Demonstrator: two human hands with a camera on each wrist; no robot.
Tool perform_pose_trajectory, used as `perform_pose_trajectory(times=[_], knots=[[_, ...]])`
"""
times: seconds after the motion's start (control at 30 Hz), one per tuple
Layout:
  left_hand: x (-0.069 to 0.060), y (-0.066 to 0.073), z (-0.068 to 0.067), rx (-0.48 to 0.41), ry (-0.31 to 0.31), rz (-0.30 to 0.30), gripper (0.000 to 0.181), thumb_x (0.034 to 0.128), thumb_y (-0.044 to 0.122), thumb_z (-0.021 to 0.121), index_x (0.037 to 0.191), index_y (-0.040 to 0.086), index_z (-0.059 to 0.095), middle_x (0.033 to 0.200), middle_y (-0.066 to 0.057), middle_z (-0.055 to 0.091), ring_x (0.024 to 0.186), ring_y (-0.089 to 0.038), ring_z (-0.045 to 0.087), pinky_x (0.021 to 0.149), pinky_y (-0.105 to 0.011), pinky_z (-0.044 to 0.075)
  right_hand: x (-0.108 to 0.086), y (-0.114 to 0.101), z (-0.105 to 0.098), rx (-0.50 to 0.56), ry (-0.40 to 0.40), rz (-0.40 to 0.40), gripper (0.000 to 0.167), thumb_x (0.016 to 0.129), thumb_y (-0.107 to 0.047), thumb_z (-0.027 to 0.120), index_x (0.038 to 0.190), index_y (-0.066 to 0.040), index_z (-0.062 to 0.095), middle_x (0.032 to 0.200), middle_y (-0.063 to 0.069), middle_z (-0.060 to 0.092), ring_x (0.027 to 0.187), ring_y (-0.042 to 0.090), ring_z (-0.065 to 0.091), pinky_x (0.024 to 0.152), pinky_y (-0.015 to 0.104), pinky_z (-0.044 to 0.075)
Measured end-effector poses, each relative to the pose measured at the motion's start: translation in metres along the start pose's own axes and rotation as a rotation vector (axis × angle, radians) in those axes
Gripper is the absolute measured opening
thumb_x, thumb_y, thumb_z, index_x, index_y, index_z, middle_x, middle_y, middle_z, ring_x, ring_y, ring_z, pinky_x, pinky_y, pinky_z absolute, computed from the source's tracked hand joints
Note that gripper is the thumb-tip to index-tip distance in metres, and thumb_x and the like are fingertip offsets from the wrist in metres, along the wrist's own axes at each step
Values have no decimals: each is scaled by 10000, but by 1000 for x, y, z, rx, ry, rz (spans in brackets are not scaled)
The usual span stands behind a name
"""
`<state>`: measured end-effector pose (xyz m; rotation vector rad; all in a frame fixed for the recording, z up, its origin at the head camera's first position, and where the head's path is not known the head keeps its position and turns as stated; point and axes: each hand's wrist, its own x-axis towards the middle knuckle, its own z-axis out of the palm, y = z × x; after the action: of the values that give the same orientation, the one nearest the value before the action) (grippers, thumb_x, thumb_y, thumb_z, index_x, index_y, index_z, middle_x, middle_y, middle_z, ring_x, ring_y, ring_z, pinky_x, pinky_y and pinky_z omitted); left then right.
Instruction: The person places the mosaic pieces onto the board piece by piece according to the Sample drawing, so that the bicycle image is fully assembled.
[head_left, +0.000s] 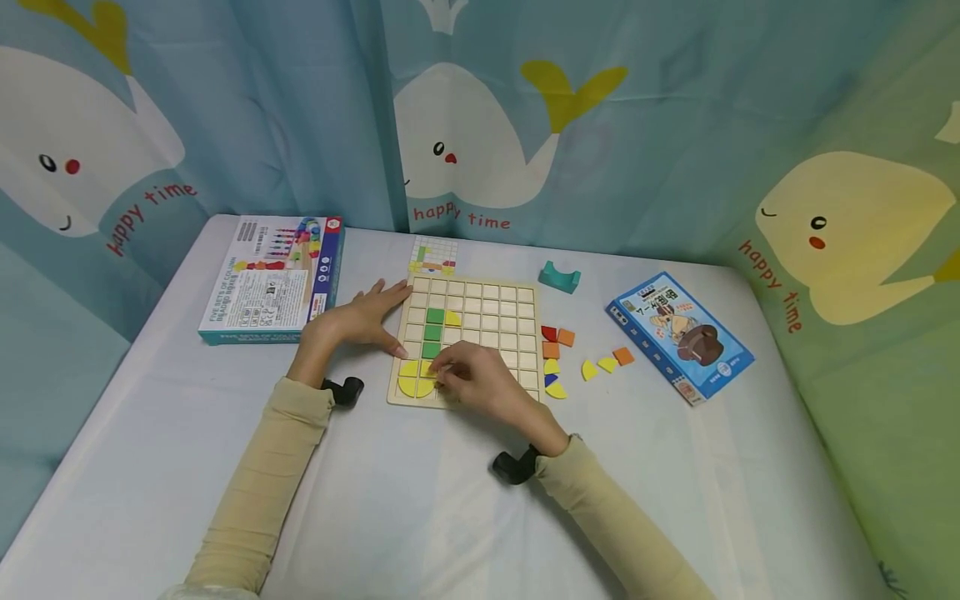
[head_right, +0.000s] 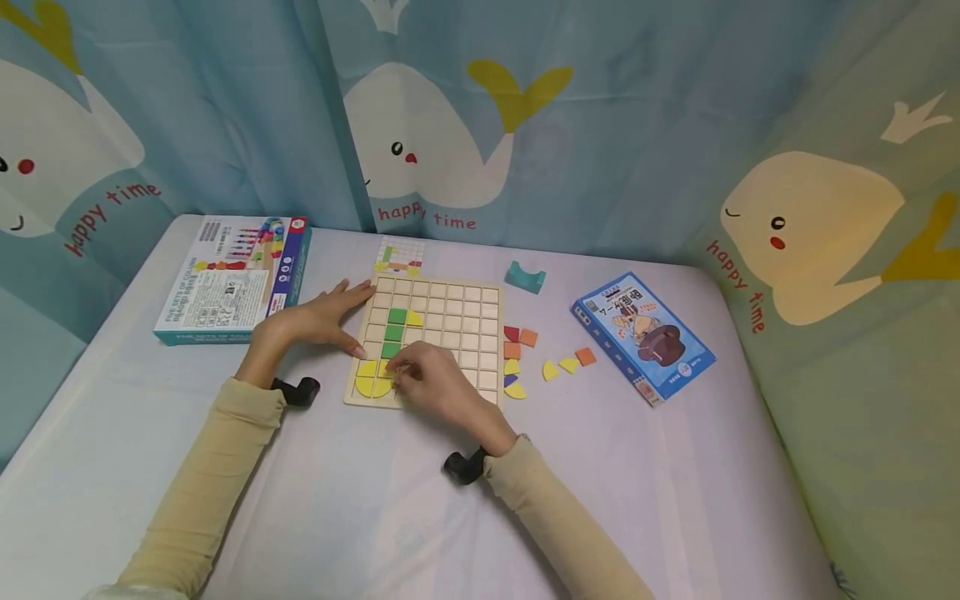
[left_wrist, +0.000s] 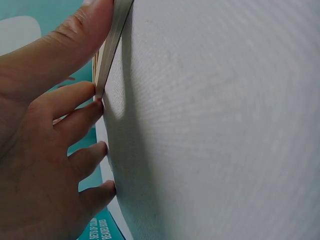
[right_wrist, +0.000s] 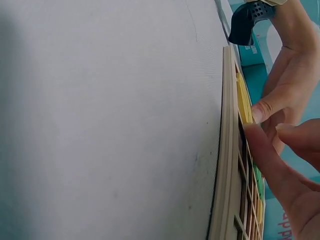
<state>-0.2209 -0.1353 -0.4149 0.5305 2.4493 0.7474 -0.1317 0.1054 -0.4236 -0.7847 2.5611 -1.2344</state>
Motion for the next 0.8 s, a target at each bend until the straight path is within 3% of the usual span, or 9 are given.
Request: perform_pose_trajectory(times=[0.17, 0.33, 0.57, 0.8], knots=[[1, -1, 0, 3, 3, 2, 1061, 839, 302, 853, 1649, 83, 203, 1741, -122, 72, 1594, -416, -55, 1262, -652, -15, 2, 0, 1, 22, -45, 25, 197, 961, 25, 653, 1145, 19, 724, 1095, 129, 761, 889, 177, 745, 762, 195, 591], [0, 0, 0, 1, -1, -6, 1060, 841, 296, 851, 1650, 87, 199, 1742, -118, 67, 1594, -412, -61, 1260, -657, -17, 2, 2, 1, 29, -32, 50, 212, 960, 24, 650, 1160, 12, 720, 1100, 125, 763, 893, 173, 749, 751, 188, 590], [0, 1, 0, 4, -4, -7, 1062, 842, 294, 851, 1650, 84, 195, 1741, -122, 65, 1594, -413, -61, 1264, -647, -16, 1, 4, 0, 17, -38, 35, 198, 962, 6, 656, 1148, 10, 725, 1089, 118, 760, 906, 172, 739, 807, 231, 607], [0, 2, 0, -2, -6, -16, 1070, 840, 298, 852, 1653, 93, 187, 1743, -116, 60, 1595, -405, -70, 1264, -647, -21, -9, 8, -9, -31, 12, 5, 204, 938, 4, 682, 1133, -3, 740, 1104, 108, 765, 946, 195, 732, 870, 317, 609]])
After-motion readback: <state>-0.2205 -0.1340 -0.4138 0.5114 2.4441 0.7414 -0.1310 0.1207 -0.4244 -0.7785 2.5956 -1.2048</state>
